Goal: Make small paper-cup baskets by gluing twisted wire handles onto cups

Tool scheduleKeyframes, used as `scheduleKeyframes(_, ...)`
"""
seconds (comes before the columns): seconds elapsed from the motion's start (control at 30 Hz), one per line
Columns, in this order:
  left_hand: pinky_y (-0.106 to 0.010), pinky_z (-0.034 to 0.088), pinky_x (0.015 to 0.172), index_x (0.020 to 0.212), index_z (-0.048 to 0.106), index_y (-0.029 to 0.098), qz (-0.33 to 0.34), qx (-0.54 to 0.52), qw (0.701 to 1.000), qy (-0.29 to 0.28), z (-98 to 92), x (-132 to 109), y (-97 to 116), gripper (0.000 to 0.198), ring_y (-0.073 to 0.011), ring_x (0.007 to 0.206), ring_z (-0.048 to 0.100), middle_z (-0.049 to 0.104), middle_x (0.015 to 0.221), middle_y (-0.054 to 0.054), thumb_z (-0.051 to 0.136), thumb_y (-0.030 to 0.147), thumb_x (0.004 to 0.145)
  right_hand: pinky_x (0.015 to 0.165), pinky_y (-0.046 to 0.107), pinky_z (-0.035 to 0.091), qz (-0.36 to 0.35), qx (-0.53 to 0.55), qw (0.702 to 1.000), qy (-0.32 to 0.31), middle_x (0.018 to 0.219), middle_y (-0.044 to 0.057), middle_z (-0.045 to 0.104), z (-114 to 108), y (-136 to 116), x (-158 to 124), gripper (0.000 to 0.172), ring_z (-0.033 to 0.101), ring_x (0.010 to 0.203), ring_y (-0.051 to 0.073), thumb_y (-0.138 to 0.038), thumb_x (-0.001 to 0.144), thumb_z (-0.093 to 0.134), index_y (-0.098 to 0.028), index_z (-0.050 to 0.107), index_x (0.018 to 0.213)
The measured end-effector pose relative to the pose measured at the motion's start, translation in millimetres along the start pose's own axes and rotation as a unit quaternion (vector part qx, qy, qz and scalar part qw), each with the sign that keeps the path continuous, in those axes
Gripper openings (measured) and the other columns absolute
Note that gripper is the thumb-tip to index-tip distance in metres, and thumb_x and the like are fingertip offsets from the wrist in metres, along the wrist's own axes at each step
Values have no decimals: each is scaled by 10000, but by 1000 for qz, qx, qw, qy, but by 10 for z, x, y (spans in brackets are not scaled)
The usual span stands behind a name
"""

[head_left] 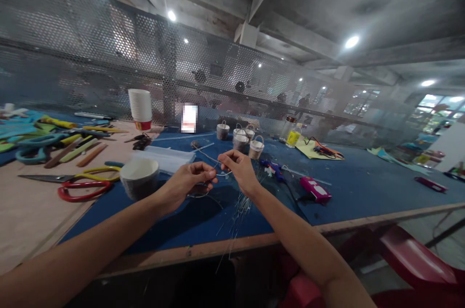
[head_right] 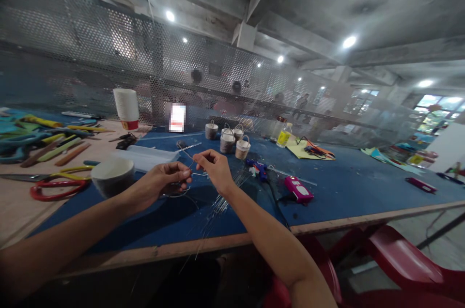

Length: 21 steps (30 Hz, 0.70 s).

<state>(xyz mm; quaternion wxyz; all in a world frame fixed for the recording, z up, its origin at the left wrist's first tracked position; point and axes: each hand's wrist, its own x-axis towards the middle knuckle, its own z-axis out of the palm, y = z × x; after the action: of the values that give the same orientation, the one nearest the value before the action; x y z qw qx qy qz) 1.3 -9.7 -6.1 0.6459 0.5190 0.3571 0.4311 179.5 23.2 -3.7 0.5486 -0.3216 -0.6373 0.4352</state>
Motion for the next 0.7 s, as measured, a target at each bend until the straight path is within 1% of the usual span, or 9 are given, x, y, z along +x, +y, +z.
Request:
scheduleKeyframes(0.13,-231,500,650,818,660,155,-4,9,1000,-21,-22,11,-12,230,-105,642,614,714,816,-49,766,354,777,627,254,419,-2,5,1000,-8,649,-13,620,-5,6,1,254,529,612,117,-430,770,737,-184,687,807)
scheduleKeyframes(0.27,-221,499,664,833,666,154,-21,-12,999,-38,-38,1,-12,212,-96,638,612,718,823,-51,750,346,799,617,255,417,6,6,1000,-6,648,-8,624,-7,11,5,273,532,604,117,-445,760,744,-181,707,819)
scheduleKeyframes(0.43,-206,490,653,865,687,154,-26,-25,997,-67,-30,2,-1,213,-90,640,608,718,825,-47,732,356,816,604,252,404,-4,13,1000,-18,641,-6,619,-11,13,5,263,523,595,111,-434,778,733,-175,714,816)
scheduleKeyframes(0.5,-216,497,665,889,692,158,-23,-13,998,-58,-17,7,-1,229,-97,656,616,723,841,-48,737,368,809,596,247,394,-12,12,1000,-11,629,-10,612,-14,17,3,252,512,586,106,-421,782,734,-172,704,802)
scheduleKeyframes(0.57,-223,499,670,883,688,161,-7,15,999,-36,-4,10,-7,239,-105,669,621,727,835,-43,771,356,774,587,243,384,-18,8,1000,2,613,-17,603,-16,23,0,250,495,573,102,-416,778,738,-172,687,779)
scheduleKeyframes(0.63,-221,494,657,826,676,157,12,44,999,-16,4,11,-15,237,-106,662,619,727,796,-34,800,340,741,584,243,379,-19,3,1000,8,608,-21,601,-17,28,-3,256,488,568,102,-422,775,740,-174,676,766)
scheduleKeyframes(0.7,-223,492,649,773,659,150,16,56,998,-10,5,8,-17,239,-107,652,619,726,766,-34,799,342,741,589,246,380,-16,-2,1000,4,613,-18,605,-18,28,-3,262,492,573,106,-431,774,738,-175,682,772)
